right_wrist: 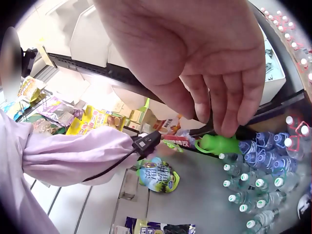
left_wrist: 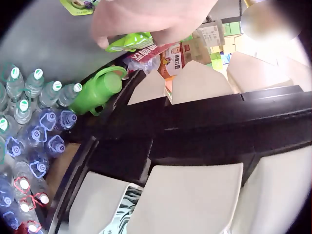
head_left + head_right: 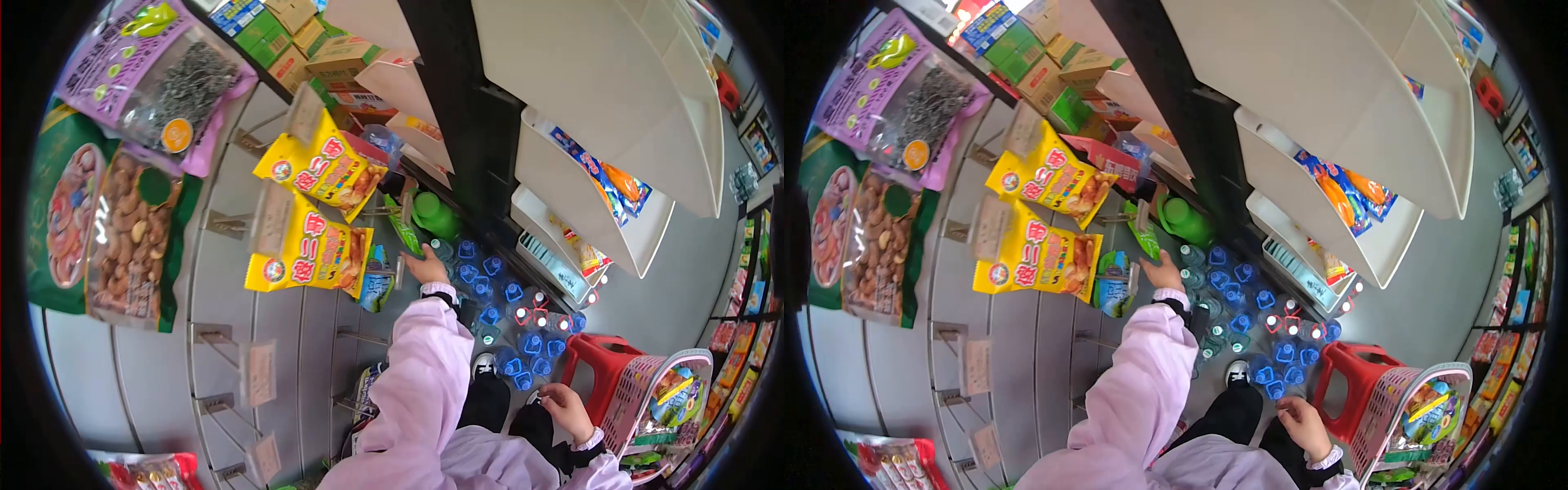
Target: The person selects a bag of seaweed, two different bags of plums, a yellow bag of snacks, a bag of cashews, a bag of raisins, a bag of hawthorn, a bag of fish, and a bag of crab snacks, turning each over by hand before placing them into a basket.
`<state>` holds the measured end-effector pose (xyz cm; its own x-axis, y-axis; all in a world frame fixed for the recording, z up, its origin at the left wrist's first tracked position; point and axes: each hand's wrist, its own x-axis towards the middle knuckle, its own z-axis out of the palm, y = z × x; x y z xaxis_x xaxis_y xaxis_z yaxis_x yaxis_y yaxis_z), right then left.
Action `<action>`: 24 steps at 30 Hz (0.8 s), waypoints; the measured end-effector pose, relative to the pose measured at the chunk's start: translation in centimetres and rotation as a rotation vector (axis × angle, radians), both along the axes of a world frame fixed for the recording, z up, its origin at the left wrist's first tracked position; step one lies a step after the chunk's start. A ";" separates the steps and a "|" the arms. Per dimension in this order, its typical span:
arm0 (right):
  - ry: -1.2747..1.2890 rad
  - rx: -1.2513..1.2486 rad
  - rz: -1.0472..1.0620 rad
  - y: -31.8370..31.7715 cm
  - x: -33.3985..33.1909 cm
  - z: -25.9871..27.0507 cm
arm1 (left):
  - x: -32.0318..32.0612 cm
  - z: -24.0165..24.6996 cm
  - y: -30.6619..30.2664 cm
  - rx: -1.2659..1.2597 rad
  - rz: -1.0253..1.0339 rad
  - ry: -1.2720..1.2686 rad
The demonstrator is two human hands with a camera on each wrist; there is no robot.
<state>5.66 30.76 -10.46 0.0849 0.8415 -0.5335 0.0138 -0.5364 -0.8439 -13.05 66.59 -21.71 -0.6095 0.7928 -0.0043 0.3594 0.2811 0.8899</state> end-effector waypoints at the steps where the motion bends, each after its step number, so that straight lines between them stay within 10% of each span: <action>1: 0.001 -0.012 -0.006 -0.1 -0.1 -0.1 | -0.1 -0.1 0.4 0.017 0.015 -0.008; 24: 0.015 -0.064 0.022 0.0 -0.7 -0.4 | 0.7 1.2 0.3 0.203 -0.077 -0.451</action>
